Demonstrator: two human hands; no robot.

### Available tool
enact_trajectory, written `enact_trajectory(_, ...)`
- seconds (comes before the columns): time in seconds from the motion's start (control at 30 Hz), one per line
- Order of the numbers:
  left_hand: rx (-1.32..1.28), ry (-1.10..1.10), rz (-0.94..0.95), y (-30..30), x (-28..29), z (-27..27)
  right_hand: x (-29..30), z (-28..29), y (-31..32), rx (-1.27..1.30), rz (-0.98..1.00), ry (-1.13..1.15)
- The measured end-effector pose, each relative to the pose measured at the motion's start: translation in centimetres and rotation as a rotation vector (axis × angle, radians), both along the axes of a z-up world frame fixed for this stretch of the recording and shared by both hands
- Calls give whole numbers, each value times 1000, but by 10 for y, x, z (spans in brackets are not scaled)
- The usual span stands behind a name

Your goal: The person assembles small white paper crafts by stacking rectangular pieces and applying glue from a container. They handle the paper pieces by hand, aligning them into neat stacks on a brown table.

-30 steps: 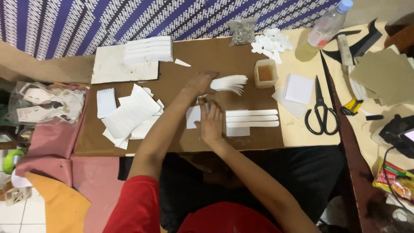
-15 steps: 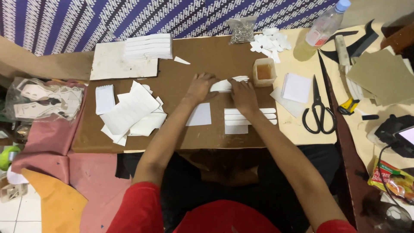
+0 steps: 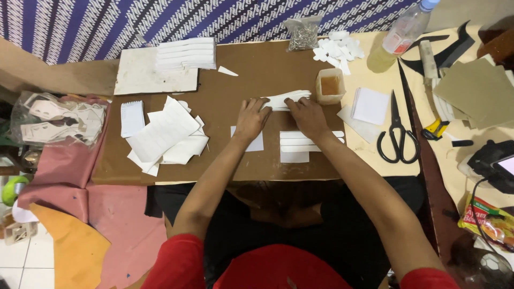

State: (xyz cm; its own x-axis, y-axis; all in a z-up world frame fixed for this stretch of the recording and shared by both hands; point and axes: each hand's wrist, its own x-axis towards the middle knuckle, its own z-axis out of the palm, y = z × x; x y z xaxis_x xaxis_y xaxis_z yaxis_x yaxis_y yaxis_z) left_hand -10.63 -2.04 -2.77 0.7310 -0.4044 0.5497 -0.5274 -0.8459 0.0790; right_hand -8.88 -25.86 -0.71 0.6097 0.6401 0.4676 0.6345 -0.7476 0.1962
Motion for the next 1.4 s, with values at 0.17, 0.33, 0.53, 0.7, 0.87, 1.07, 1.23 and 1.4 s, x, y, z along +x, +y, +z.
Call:
enact_trajectory(0.17,-53,7,28,1,-8,4,-19,60,13,223,-86,463)
enact_trajectory(0.33,-62,124,124,2,-11,10,-22,71,4,684,-116,915)
enact_trajectory(0.53,68,239,158,9,5,-9,0,20,0,257,-90,557)
enact_trajectory(0.7,72,243,179,16,3,2,0,27,2,299,-97,506)
enact_trajectory(0.87,-170,192,174,12,-5,22,3,45,-2,586,-11,670)
enact_trajectory(1.07,-808,139,213,-6,-21,72,-28,96,-2,822,6,716)
enact_trajectory(1.23,-1876,348,-54,-44,-31,69,-87,91,5,1059,9,790)
enact_trajectory(1.4,-1697,752,-32,-103,-128,148,-172,82,25,1190,-63,448)
